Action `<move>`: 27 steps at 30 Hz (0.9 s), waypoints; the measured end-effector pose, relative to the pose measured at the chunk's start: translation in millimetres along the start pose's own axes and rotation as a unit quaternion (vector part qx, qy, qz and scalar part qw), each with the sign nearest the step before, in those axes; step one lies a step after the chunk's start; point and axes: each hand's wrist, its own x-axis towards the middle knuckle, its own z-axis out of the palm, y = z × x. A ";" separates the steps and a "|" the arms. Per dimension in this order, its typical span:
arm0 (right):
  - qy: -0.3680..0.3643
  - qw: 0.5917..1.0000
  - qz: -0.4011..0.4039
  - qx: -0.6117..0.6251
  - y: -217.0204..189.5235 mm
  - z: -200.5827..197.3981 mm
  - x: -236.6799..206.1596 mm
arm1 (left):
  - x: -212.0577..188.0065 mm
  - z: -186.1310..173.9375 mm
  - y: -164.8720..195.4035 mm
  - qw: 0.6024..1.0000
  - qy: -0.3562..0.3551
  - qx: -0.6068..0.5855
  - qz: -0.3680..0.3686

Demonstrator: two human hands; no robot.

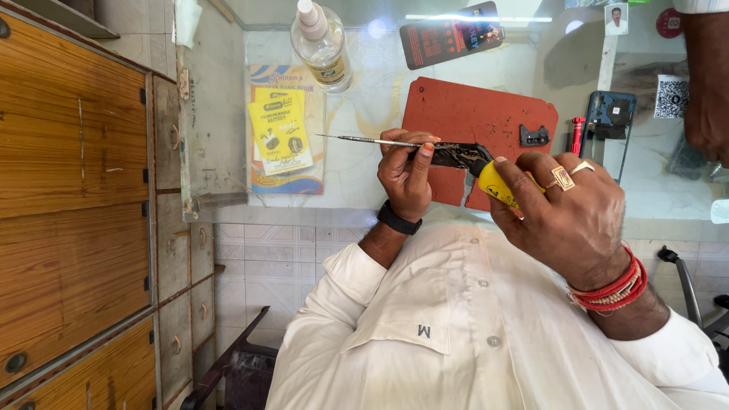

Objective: The person repairs a disassembled smartphone at a glass workbench, prying inside the phone body with a metal spudger and repositioning the device. They then apply liquid from a yellow bottle to the phone's interior and continue working on the internal components with the tool.

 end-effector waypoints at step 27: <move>0.003 1.000 -0.005 -0.012 0.7 1.6 -3.5 | 0.3 3.5 -1.7 1.000 0.004 -0.002 -0.001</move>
